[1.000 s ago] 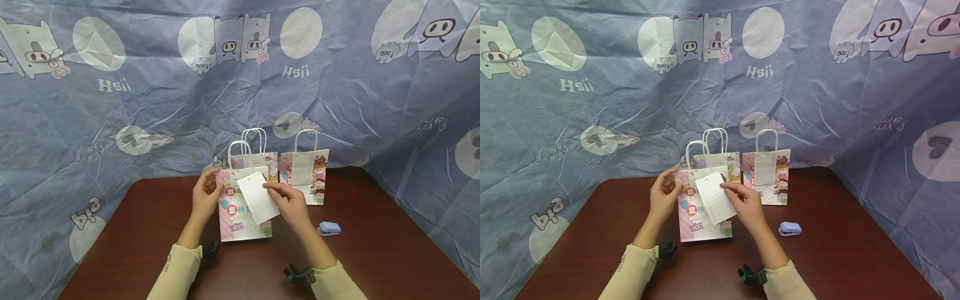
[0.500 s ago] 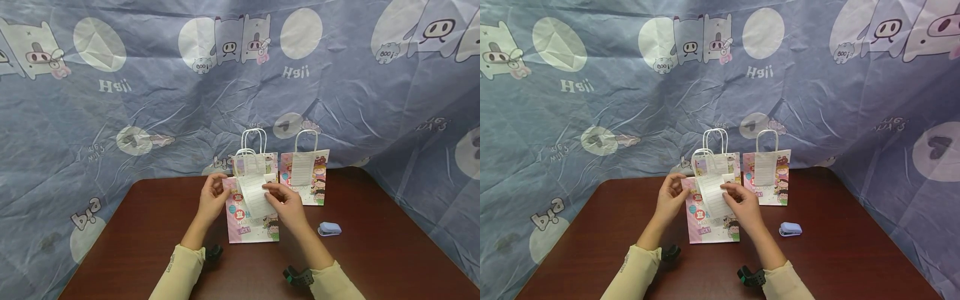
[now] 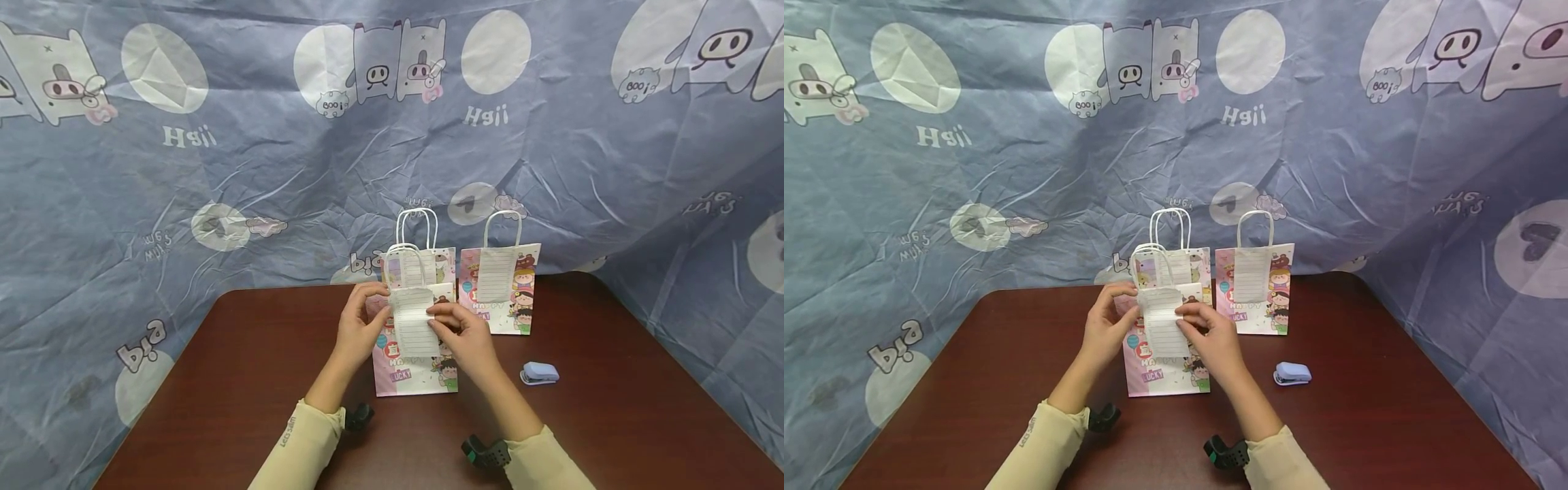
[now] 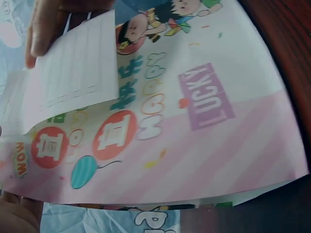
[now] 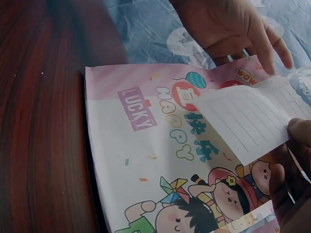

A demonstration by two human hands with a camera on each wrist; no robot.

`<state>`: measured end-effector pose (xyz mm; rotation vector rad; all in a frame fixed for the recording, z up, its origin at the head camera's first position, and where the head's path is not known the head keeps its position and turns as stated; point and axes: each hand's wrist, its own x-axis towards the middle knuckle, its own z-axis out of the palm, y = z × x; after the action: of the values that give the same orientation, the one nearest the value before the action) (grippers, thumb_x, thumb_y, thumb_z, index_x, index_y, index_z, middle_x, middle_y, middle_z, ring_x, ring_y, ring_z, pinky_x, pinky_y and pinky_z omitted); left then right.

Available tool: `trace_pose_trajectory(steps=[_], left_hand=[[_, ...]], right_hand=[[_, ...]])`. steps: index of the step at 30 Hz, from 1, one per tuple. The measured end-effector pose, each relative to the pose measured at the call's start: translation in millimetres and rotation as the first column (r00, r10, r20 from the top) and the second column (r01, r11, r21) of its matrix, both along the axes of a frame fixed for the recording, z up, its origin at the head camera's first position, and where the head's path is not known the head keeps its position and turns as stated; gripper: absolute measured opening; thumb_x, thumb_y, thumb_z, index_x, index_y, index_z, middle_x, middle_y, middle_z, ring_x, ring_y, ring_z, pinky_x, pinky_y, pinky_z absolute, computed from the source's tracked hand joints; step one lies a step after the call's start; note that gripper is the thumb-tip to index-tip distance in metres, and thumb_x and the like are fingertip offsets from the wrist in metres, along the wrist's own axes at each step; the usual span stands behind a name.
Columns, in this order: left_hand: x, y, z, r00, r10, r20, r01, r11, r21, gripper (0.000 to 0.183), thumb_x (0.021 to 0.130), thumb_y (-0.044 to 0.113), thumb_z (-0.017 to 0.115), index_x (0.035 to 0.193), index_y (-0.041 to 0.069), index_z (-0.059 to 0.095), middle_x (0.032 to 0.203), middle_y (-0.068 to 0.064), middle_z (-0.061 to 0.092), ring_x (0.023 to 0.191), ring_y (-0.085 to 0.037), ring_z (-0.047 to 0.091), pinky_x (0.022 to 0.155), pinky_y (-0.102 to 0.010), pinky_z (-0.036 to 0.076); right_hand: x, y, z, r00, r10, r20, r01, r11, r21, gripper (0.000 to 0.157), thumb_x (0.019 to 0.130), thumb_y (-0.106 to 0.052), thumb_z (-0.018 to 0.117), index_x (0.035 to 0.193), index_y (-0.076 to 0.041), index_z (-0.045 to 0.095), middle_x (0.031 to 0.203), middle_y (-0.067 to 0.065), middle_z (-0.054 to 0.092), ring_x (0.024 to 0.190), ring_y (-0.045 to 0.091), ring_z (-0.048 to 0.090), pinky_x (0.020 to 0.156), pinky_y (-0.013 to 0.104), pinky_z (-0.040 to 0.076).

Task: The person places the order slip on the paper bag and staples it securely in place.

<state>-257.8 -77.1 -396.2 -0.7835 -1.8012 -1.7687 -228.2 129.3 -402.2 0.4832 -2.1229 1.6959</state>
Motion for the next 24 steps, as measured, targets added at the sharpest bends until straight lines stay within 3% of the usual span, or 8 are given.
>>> trace_pose_trajectory(steps=[4,7,13,17,24], left_hand=[[2.6,7,-1.7,0.992,0.124,-0.004,-0.124,0.991,-0.054,0.025,0.085,-0.009,0.07,0.105,0.005,0.067,0.117,-0.013,0.059,0.098,-0.015,0.052,0.072,-0.019,0.044],[2.9,11,-4.3,0.984,0.178,0.006,-0.177,0.982,-0.063,0.026,0.084,-0.008,0.071,0.105,0.007,0.069,0.113,-0.011,0.06,0.084,-0.02,0.049,0.065,-0.023,0.041],[1.4,12,-9.3,0.982,0.188,0.005,-0.187,0.981,-0.058,0.033,0.083,-0.009,0.07,0.108,0.013,0.072,0.109,-0.004,0.063,0.083,-0.015,0.05,0.065,-0.019,0.041],[-0.1,10,-11.2,0.984,0.177,0.0,-0.177,0.983,-0.046,0.034,0.083,-0.01,0.07,0.108,0.012,0.072,0.109,-0.005,0.063,0.084,-0.015,0.05,0.066,-0.018,0.042],[-1.6,11,-11.6,0.981,0.195,0.002,-0.194,0.98,-0.051,0.031,0.083,-0.012,0.07,0.109,0.005,0.071,0.107,-0.013,0.063,0.075,-0.02,0.049,0.062,-0.02,0.041]], right_hand=[[-2.5,0,-3.5,1.0,0.01,-0.024,-0.01,1.0,-0.008,0.016,0.089,-0.01,0.074,0.105,-0.006,0.073,0.093,0.015,0.078,0.081,0.002,0.068,0.067,0.016,0.054],[-2.3,0,-3.8,1.0,0.0,-0.027,0.0,1.0,0.002,0.016,0.089,-0.011,0.075,0.104,-0.008,0.073,0.093,0.014,0.078,0.082,0.001,0.068,0.068,0.016,0.053],[3.0,-1,-0.7,0.999,-0.042,-0.032,0.044,0.998,0.054,0.014,0.089,-0.007,0.073,0.103,-0.007,0.074,0.093,0.013,0.078,0.08,0.001,0.066,0.068,0.017,0.052],[8.2,-3,6.0,0.992,-0.08,-0.096,0.089,0.992,0.091,0.013,0.09,-0.002,0.071,0.103,-0.004,0.075,0.093,0.015,0.076,0.074,0.004,0.062,0.063,0.019,0.049],[0.6,3,3.5,0.97,-0.147,-0.196,0.158,0.987,0.042,0.015,0.089,-0.001,0.072,0.101,-0.008,0.076,0.095,0.01,0.075,0.071,0.005,0.057,0.061,0.015,0.047]])
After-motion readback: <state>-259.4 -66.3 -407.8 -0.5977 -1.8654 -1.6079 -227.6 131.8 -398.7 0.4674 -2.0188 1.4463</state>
